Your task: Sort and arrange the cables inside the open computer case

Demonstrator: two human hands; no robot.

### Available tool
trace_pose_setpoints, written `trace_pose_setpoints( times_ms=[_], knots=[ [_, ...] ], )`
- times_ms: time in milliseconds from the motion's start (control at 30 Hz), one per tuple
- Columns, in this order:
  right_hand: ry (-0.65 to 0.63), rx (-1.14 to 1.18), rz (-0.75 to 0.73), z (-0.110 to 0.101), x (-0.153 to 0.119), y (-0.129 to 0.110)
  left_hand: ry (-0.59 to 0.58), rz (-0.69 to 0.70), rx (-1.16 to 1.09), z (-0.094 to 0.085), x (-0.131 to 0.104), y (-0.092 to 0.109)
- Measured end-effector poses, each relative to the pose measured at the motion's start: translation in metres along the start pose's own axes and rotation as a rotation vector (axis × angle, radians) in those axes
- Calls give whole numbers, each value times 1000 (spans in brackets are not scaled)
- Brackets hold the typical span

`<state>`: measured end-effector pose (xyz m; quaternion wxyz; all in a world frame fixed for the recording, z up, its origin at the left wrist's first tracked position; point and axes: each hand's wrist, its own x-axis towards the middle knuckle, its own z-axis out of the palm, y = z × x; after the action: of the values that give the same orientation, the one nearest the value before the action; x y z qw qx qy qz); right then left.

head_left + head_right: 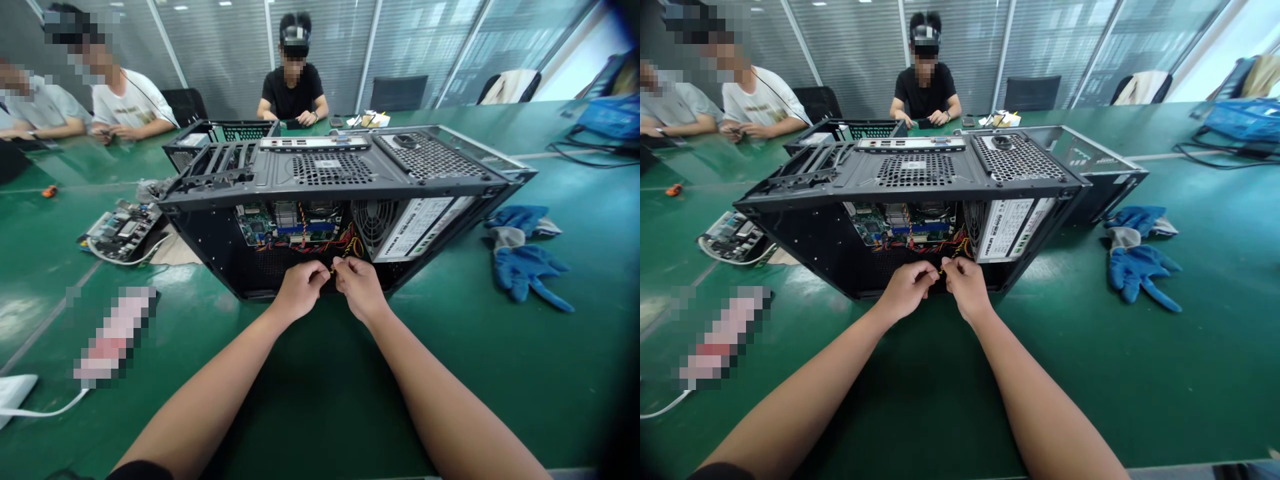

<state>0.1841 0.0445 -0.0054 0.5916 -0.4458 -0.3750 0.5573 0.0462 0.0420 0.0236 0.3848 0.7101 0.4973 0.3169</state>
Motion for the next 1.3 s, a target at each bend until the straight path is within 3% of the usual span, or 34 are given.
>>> trace_pose_setpoints(
  times_ms=[200,400,733,967,1300],
  knots=[
    [15,-45,10,-1,1,3,216,214,357,6,-7,3],
    [17,-59,-9,1,-1,1,215,241,577,8,-12,4],
    [36,-115,-15,3,-3,0,326,283,513,22,-11,-6],
    [32,-152,-22,0,-1,3,304,405,636,22,-8,-15],
    [28,-400,-159,-5,5,4,253,226,654,18,-8,-7]
  ],
)
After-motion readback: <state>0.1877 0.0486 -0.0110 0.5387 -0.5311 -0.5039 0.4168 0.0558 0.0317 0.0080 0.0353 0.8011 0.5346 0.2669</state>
